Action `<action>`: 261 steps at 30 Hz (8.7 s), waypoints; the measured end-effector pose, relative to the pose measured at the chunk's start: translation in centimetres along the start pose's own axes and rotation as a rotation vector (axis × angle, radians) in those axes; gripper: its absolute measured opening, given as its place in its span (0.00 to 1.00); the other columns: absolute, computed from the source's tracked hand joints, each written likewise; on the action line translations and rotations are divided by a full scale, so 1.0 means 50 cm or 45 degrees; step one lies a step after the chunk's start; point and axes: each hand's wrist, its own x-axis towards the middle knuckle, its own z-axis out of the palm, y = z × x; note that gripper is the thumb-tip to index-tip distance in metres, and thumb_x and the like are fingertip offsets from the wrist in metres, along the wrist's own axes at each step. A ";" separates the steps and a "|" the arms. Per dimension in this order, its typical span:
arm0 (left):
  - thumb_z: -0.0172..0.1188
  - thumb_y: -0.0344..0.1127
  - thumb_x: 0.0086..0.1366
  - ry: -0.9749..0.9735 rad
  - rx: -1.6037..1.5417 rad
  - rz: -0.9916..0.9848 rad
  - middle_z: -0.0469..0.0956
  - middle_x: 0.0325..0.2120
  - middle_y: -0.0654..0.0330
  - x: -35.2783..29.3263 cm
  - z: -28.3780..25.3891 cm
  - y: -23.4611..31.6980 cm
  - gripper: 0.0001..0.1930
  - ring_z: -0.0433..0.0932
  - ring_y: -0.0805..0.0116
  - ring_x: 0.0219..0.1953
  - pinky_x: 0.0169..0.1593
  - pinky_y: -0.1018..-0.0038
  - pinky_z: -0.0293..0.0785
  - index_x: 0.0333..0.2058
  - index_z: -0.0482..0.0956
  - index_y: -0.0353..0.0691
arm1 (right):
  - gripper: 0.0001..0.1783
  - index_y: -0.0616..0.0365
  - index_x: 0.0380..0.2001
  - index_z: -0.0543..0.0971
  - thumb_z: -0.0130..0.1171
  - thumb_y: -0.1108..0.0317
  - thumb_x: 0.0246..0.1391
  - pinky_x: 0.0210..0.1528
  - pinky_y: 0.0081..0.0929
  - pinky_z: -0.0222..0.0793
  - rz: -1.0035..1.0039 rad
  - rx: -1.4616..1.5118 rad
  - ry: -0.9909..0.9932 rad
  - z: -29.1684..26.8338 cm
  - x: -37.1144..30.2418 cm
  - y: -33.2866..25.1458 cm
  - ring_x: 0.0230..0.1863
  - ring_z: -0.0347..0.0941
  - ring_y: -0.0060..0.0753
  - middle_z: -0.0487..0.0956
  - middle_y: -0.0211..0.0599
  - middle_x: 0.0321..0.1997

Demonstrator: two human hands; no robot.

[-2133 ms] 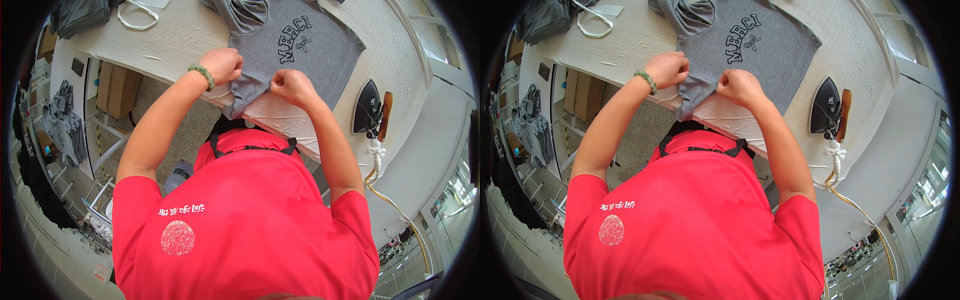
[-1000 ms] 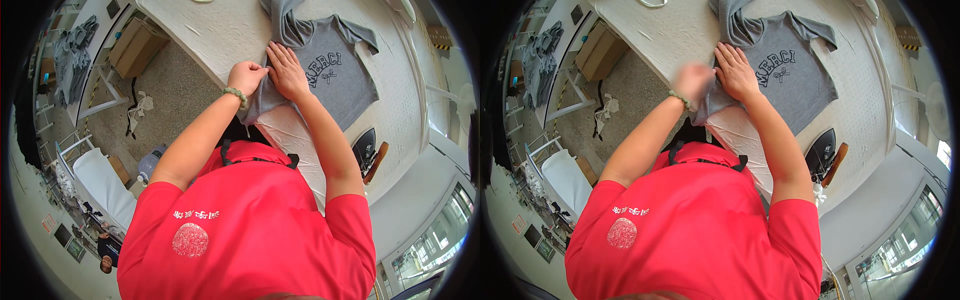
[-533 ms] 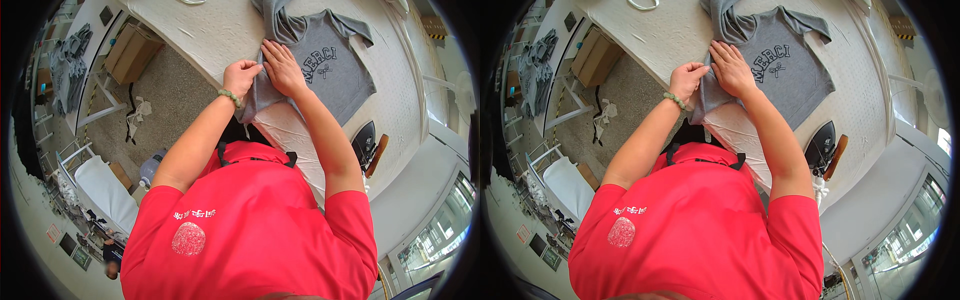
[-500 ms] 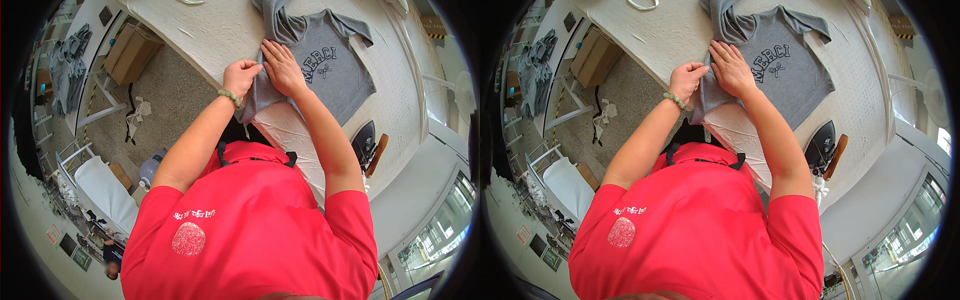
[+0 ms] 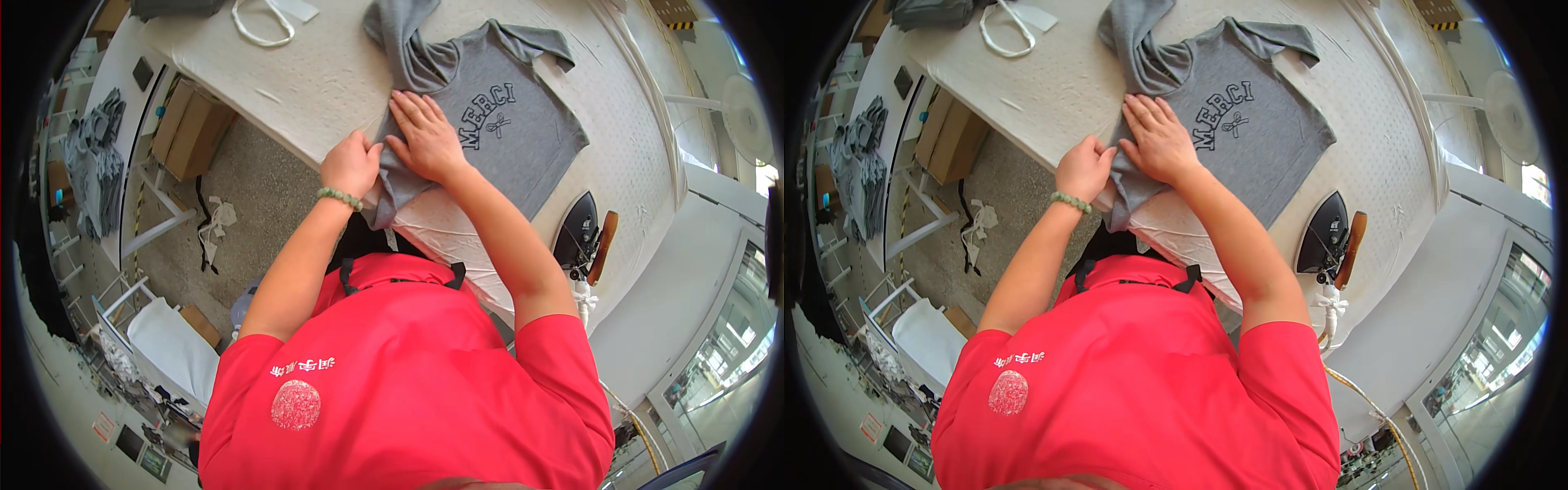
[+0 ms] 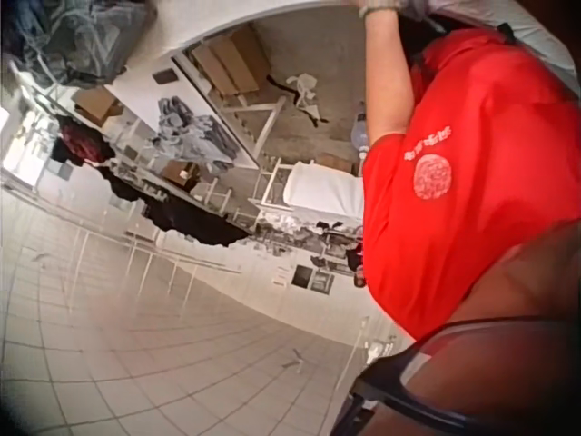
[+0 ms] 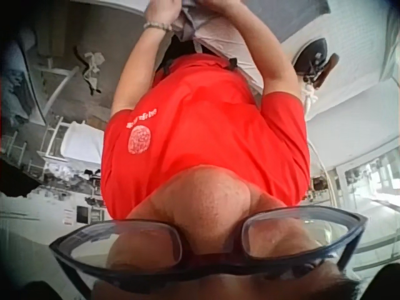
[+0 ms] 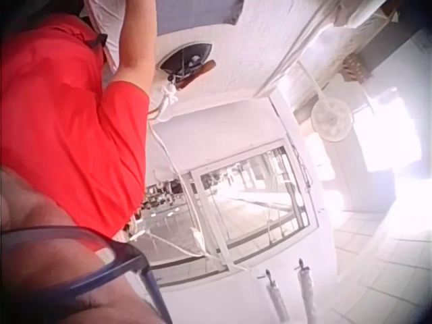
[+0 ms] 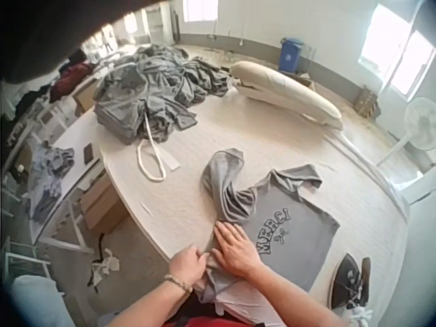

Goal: The person is ironing and folding a grey t-shirt on a pressing table.

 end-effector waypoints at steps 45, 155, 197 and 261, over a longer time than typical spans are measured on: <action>0.54 0.33 0.68 -0.122 1.129 1.690 0.74 0.68 0.66 0.497 -0.004 0.343 0.23 0.80 0.63 0.55 0.50 0.67 0.80 0.61 0.80 0.44 | 0.16 0.52 0.40 0.85 0.69 0.53 0.56 0.46 0.41 0.77 0.489 0.248 -0.399 -0.186 0.272 0.552 0.44 0.83 0.44 0.86 0.38 0.40; 0.69 0.38 0.62 -0.280 1.318 1.719 0.61 0.76 0.70 0.544 -0.013 0.351 0.40 0.73 0.65 0.64 0.58 0.69 0.76 0.73 0.65 0.43 | 0.43 0.59 0.74 0.64 0.60 0.44 0.65 0.83 0.47 0.42 0.494 -0.067 0.009 -0.121 -0.004 0.313 0.84 0.50 0.45 0.58 0.48 0.82; 0.50 0.34 0.73 -0.199 1.243 1.709 0.75 0.59 0.64 0.541 0.033 0.378 0.29 0.74 0.61 0.64 0.56 0.66 0.79 0.72 0.68 0.48 | 0.09 0.54 0.37 0.83 0.56 0.64 0.59 0.66 0.53 0.65 0.384 -0.795 0.163 -0.213 0.275 0.726 0.55 0.77 0.48 0.83 0.43 0.44; 0.70 0.42 0.64 0.174 0.198 1.065 0.79 0.59 0.53 0.067 -0.060 -0.025 0.24 0.78 0.57 0.61 0.65 0.59 0.72 0.56 0.80 0.40 | 0.28 0.69 0.40 0.85 0.65 0.47 0.61 0.49 0.52 0.77 1.313 -0.098 -0.413 -0.270 0.077 0.291 0.45 0.84 0.61 0.85 0.62 0.38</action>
